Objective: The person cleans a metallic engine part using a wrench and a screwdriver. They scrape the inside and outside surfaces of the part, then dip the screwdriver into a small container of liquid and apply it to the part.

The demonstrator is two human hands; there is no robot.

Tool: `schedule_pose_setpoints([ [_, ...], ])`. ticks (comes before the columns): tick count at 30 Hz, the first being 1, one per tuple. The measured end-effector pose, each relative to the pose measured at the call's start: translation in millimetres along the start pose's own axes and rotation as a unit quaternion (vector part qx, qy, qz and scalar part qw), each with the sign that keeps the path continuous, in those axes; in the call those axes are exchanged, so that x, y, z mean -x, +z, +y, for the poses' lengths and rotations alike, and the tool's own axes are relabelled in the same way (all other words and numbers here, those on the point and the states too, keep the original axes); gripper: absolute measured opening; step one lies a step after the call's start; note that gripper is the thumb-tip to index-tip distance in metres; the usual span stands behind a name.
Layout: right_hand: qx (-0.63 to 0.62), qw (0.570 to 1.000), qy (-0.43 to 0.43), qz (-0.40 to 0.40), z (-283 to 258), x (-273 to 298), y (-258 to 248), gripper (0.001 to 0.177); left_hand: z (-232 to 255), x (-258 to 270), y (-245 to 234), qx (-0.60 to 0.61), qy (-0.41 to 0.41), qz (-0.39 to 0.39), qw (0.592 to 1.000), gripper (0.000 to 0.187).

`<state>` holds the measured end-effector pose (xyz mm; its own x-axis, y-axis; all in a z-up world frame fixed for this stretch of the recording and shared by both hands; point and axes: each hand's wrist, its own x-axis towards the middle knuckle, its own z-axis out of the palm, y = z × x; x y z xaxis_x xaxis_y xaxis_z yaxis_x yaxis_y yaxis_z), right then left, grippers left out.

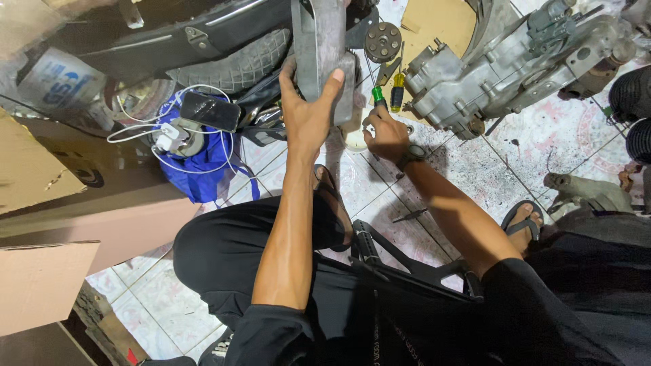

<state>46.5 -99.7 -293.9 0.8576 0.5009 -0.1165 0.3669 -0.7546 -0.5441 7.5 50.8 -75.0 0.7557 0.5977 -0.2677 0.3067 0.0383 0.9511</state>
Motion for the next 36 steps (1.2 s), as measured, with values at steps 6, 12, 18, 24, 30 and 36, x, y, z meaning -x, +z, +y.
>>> schedule_pose_setpoints([
  [6, 0.005, 0.999, -0.037, 0.002, -13, 7, -29, 0.03, 2, 6, 0, -0.019, 0.031, -0.039, 0.999, 0.082],
  [12, -0.114, 0.991, 0.024, -0.064, -24, 26, -84, 0.037, 0, 13, -5, 0.023, 0.07, -0.12, 0.99, 0.077],
  [18, -0.114, 0.98, -0.15, 0.07, -3, 63, -165, 0.029, -11, 20, 1, 0.009, 0.245, -0.206, 0.947, 0.087],
  [24, -0.055, 0.958, -0.225, 0.17, -17, 117, -266, 0.026, -7, 35, 11, -0.004, 0.318, -0.269, 0.909, 0.096],
  [30, -0.092, 0.967, -0.121, 0.206, -31, 168, -310, 0.033, 2, 55, 18, -0.041, 0.356, -0.327, 0.874, 0.085],
  [36, -0.11, 0.989, -0.029, 0.098, 20, 157, -266, 0.027, -10, 58, 23, -0.104, 0.319, -0.312, 0.889, 0.09],
])
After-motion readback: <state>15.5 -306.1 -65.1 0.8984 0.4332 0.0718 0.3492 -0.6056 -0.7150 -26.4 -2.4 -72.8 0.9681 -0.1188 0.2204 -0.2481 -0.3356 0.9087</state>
